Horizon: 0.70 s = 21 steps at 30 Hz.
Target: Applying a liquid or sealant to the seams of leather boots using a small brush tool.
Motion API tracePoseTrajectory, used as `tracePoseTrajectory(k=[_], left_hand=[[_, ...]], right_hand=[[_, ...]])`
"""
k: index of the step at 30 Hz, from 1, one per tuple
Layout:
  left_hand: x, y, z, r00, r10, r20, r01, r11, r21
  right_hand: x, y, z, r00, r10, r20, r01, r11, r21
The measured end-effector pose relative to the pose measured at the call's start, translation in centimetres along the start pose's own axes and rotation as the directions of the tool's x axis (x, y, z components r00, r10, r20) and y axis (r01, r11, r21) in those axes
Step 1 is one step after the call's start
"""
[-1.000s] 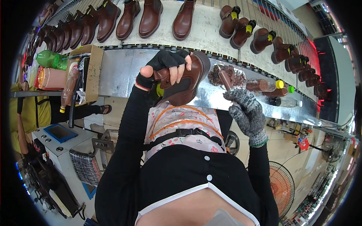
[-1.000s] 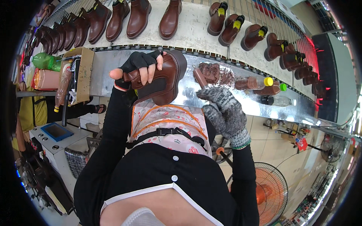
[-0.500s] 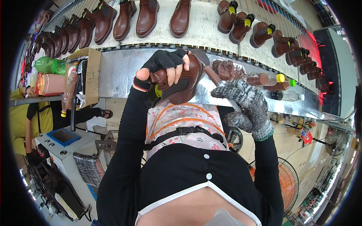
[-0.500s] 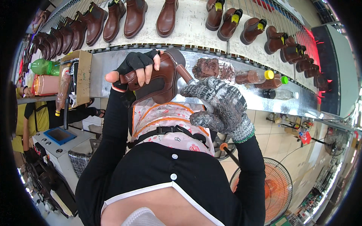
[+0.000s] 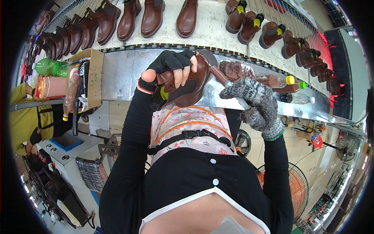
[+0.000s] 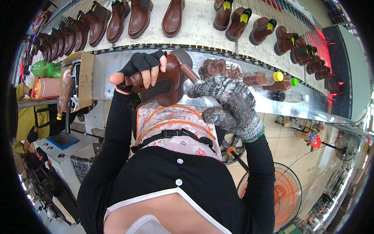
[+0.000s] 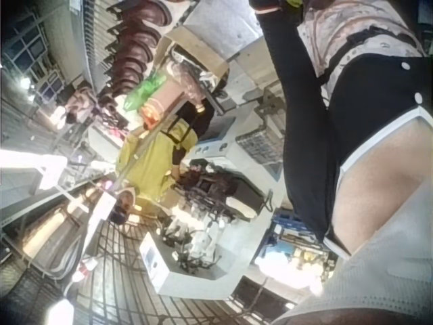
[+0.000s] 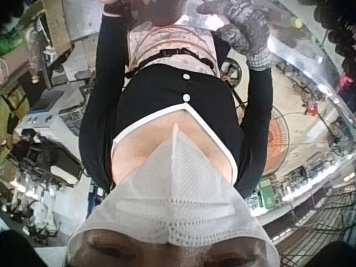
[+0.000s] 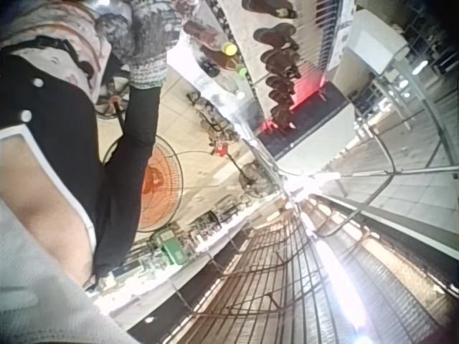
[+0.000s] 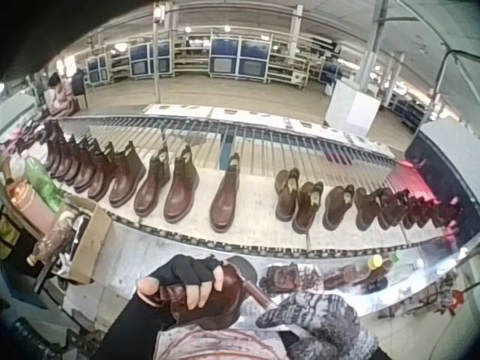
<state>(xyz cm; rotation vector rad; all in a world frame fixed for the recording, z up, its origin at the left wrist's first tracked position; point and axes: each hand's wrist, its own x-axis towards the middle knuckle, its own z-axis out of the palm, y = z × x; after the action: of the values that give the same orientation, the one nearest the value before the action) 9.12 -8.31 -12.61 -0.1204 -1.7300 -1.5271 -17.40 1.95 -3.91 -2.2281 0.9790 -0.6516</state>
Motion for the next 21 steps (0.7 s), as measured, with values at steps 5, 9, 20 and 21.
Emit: tracePoseTrajectory(k=[5,9,20,21], left_hand=[[-0.2,-0.5,-1.4,0.999,0.04,0.033,-0.039,0.999,-0.016],[-0.9,-1.3,-3.4,0.993,0.118,0.022,-0.117,0.992,-0.039],[-5.9,-5.2,-9.2,0.967,0.252,-0.032,-0.25,0.923,-0.292],[-5.0,-5.2,-9.1,0.931,0.359,0.06,-0.319,0.884,-0.34]], right_hand=[[0.4,1.0,0.8,0.998,-0.03,-0.046,0.038,0.985,0.17],[0.8,2.1,2.4,0.996,-0.035,-0.078,0.049,0.981,0.186],[3.1,5.1,8.4,0.977,0.091,-0.192,-0.047,0.974,0.221],[3.4,5.3,8.7,0.976,0.088,-0.2,-0.038,0.97,0.238]])
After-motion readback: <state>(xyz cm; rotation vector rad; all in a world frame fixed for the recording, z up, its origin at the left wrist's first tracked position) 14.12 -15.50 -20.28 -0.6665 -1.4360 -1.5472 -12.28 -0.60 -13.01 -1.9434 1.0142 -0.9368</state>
